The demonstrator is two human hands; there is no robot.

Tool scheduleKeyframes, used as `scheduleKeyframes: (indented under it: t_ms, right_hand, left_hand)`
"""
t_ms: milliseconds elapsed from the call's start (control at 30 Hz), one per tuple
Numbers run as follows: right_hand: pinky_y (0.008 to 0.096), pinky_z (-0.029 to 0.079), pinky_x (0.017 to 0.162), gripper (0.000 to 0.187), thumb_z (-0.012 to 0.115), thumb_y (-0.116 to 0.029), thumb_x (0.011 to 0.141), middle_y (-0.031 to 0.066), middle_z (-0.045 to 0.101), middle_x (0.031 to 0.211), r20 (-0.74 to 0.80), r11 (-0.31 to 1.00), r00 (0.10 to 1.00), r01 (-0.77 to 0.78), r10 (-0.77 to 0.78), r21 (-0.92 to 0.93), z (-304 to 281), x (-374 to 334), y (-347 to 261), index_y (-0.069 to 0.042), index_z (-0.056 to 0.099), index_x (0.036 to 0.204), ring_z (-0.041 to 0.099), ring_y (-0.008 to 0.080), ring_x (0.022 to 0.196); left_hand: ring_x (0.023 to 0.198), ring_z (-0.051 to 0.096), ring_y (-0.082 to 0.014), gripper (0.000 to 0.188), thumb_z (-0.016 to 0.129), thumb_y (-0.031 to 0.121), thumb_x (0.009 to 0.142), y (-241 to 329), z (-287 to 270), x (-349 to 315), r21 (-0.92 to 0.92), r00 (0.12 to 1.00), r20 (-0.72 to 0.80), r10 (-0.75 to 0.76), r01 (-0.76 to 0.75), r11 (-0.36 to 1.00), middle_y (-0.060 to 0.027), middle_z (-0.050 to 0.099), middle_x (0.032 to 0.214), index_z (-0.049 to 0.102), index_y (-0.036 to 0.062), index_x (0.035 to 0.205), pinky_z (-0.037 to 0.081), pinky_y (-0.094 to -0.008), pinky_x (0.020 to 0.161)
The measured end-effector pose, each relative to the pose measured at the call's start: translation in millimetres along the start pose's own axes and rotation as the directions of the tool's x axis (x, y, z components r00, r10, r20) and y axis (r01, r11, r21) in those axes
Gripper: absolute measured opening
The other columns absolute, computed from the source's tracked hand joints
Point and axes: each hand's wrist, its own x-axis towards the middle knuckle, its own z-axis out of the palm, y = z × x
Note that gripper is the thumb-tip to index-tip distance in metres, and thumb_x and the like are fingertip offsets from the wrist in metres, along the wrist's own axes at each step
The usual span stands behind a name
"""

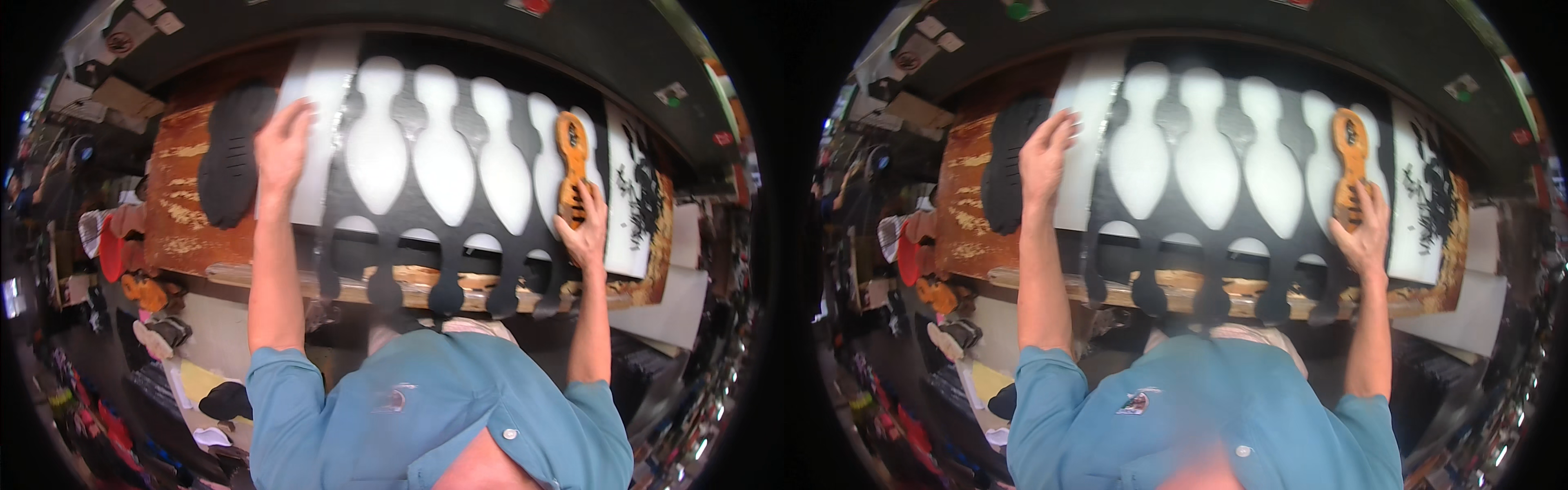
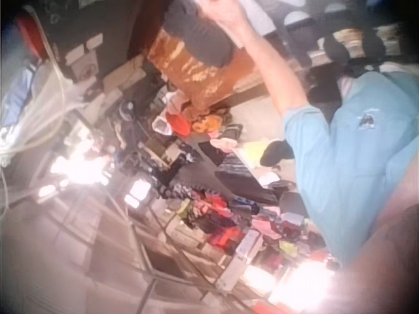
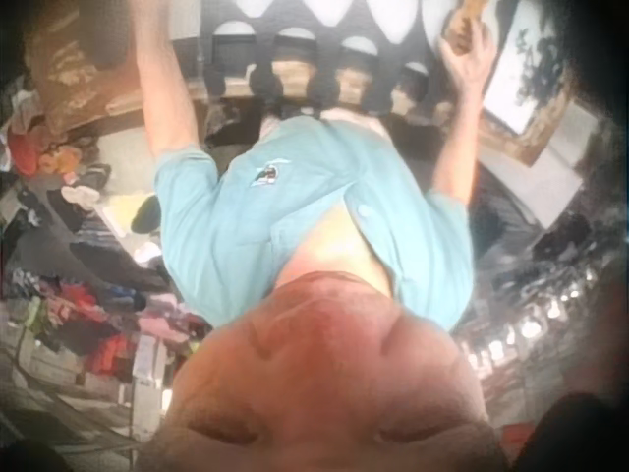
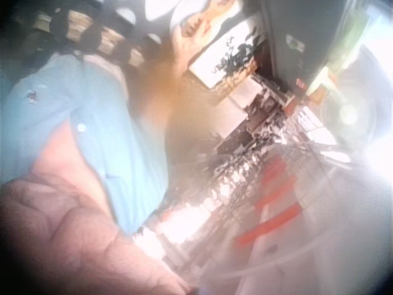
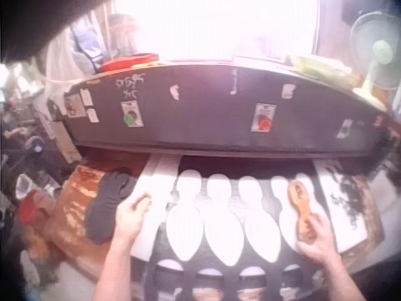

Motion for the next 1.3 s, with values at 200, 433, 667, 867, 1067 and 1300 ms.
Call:
scheduleKeyframes:
  t_ms: [200, 433, 667, 867, 1067, 1300]
  right_hand:
    - [0.0472, 0.042, 0.121, 0.084, 0.083, -0.032, 0.073, 0.023, 0.043, 0.162, 0.03, 0.994, 0.997, -0.069, 0.067, 0.085, -8, 2, -7, -0.008, 0.062, 0.15, 0.043, 0.0392, 0.148]
    - [0.0383, 0.047, 0.116, 0.085, 0.089, -0.024, 0.073, 0.0159, 0.053, 0.153, 0.049, 0.782, 0.995, -0.097, 0.085, 0.616, -23, 8, 16, 0.001, 0.059, 0.149, 0.059, 0.0283, 0.135]
    - [0.0368, 0.048, 0.113, 0.079, 0.084, -0.009, 0.08, 0.0163, 0.056, 0.149, 0.085, 0.515, 0.991, -0.127, 0.104, 0.848, -21, 7, 31, 0.008, 0.053, 0.151, 0.058, 0.0251, 0.135]
    - [0.0324, 0.051, 0.104, 0.078, 0.081, -0.002, 0.083, 0.0156, 0.062, 0.14, 0.14, 0.341, 0.975, -0.192, 0.17, 0.92, -42, -5, 24, 0.01, 0.049, 0.153, 0.063, 0.0198, 0.123]
    - [0.0341, 0.051, 0.107, 0.076, 0.083, -0.003, 0.079, 0.0137, 0.059, 0.145, 0.165, 0.364, 0.972, -0.217, 0.167, 0.906, -54, -20, 11, 0.004, 0.055, 0.15, 0.062, 0.0206, 0.125]
    - [0.0384, 0.052, 0.111, 0.077, 0.09, -0.012, 0.073, 0.0164, 0.052, 0.154, 0.061, 0.709, 0.998, -0.059, 0.022, 0.703, -31, -16, -21, -0.001, 0.064, 0.144, 0.059, 0.0249, 0.133]
  left_hand:
    - [0.148, 0.049, -0.0375, 0.059, 0.062, 0.033, 0.106, 68, 216, -51, -0.039, 0.873, 0.484, 0.065, -0.052, 0.998, -0.0272, 0.056, 0.154, 0.055, -0.0051, 0.151, 0.038, -0.045, 0.124]
    - [0.156, 0.018, -0.0615, 0.065, 0.054, 0.021, 0.105, 98, 340, -84, 0.125, 0.916, 0.402, 0.004, -0.059, 0.99, -0.0488, 0.022, 0.163, 0.038, -0.0206, 0.153, 0.018, -0.0559, 0.133]
    - [0.119, 0.073, -0.0346, 0.053, 0.075, 0.026, 0.093, 88, 334, -28, 0.236, 0.936, 0.265, -0.23, 0.168, 0.957, -0.0284, 0.075, 0.124, 0.069, -0.0064, 0.134, 0.056, -0.042, 0.105]
    - [0.101, 0.075, -0.0438, 0.029, 0.074, 0.018, 0.089, 73, 306, -72, 0.277, 0.946, 0.311, -0.091, 0.001, 0.961, -0.0285, 0.077, 0.1, 0.077, -0.0042, 0.107, 0.059, -0.0475, 0.092]
    - [0.08, 0.074, -0.0431, 0.027, 0.076, 0.016, 0.095, 74, 254, -189, 0.187, 0.949, 0.31, 0.054, -0.117, 0.975, -0.0253, 0.073, 0.085, 0.069, -0.0066, 0.108, 0.058, -0.0482, 0.072]
    - [0.083, 0.074, -0.0458, 0.02, 0.072, 0.01, 0.097, 89, 212, -252, 0.135, 0.849, 0.528, -0.013, -0.069, 0.989, -0.0267, 0.074, 0.084, 0.065, -0.006, 0.105, 0.06, -0.051, 0.074]
